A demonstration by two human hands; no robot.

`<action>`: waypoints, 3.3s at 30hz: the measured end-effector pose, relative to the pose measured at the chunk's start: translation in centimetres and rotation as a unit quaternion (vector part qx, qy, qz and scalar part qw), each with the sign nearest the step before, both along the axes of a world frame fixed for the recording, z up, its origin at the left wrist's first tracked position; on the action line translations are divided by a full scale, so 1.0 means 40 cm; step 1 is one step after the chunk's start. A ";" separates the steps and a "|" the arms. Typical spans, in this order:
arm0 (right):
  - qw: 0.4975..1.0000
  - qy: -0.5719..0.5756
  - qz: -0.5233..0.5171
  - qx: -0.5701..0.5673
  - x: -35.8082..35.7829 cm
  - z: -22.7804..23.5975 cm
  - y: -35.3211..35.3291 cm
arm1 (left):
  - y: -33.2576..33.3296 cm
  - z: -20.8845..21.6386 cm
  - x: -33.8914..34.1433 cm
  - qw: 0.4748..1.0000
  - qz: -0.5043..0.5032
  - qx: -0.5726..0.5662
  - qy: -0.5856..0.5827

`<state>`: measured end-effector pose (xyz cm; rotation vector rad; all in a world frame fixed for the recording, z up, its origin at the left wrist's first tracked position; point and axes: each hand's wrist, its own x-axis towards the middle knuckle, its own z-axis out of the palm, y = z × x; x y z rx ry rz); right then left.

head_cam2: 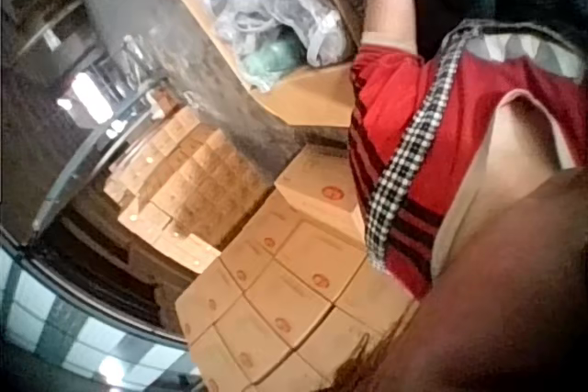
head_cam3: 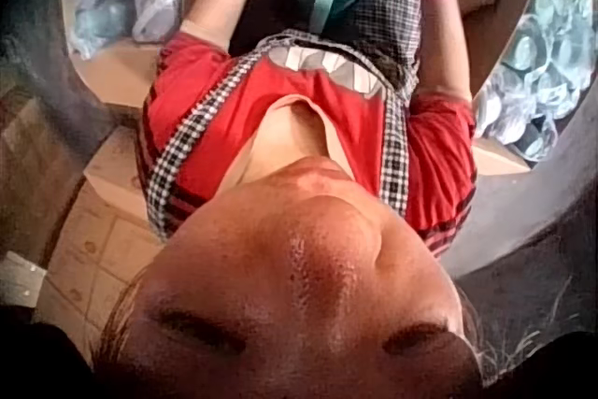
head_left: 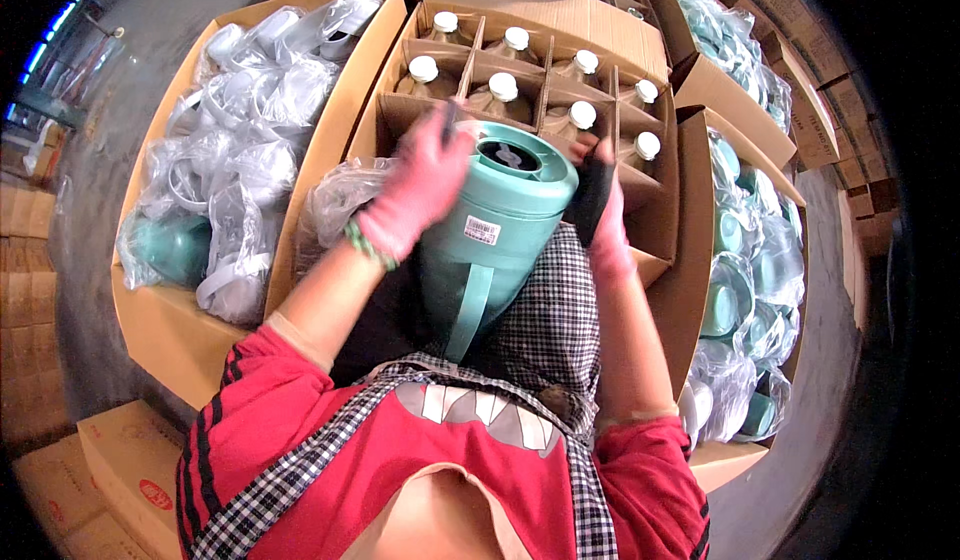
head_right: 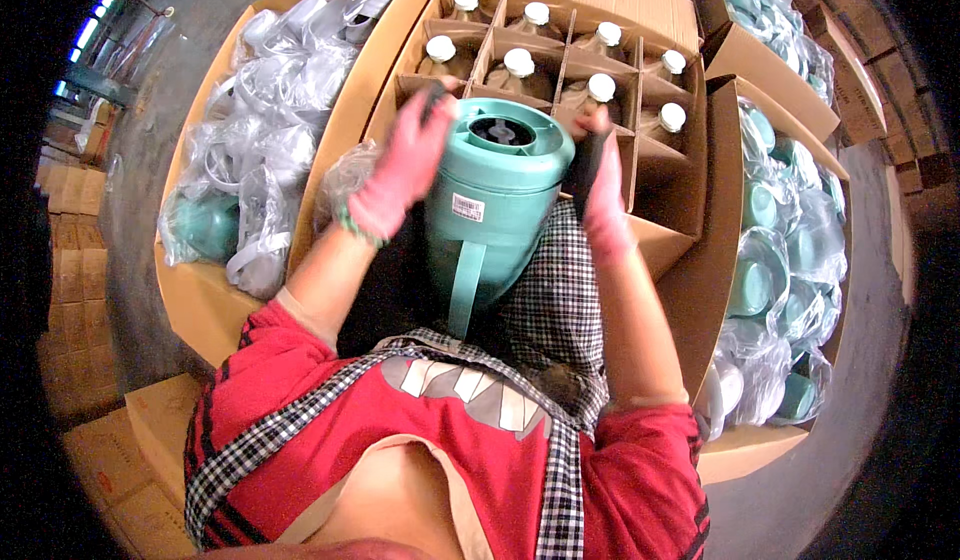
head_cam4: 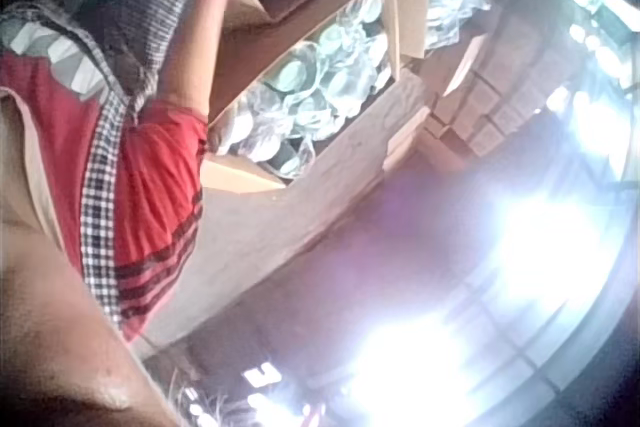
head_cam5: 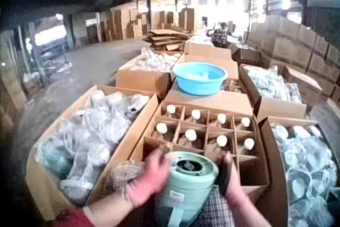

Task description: The person assembles plastic pitchers by removing them from plastic bags, inserting a metal filter into the body, and screwing on the lid. They repeat this process for multiple pitchers of different colors, placing the finished units into a cardboard box.

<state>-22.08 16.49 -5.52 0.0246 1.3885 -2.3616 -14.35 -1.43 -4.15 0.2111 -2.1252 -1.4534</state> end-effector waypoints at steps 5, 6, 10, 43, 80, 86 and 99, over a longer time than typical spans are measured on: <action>0.967 0.171 0.109 0.154 0.023 -0.029 -0.014 | -0.081 -0.040 -0.008 0.960 -0.207 0.184 -0.042; 0.904 0.336 0.052 0.258 0.076 -0.019 -0.012 | -0.123 -0.058 -0.017 0.911 -0.226 0.324 -0.119; 0.992 0.074 0.086 -0.051 -0.083 -0.111 0.059 | -0.030 -0.009 0.006 0.987 -0.014 0.103 -0.123; 0.993 0.024 0.070 0.087 -0.058 -0.054 0.019 | 0.028 0.027 0.080 0.968 -0.016 -0.230 0.103; 0.409 0.493 0.459 0.616 0.109 0.251 -0.075 | -0.040 -0.150 0.029 0.929 -0.273 0.247 -0.036; 0.577 0.389 0.480 0.534 0.094 0.292 -0.108 | -0.077 -0.173 0.037 0.944 -0.225 0.234 -0.060; 0.569 0.156 0.446 0.673 0.070 0.221 -0.163 | -0.080 -0.119 0.039 0.942 -0.217 0.255 -0.012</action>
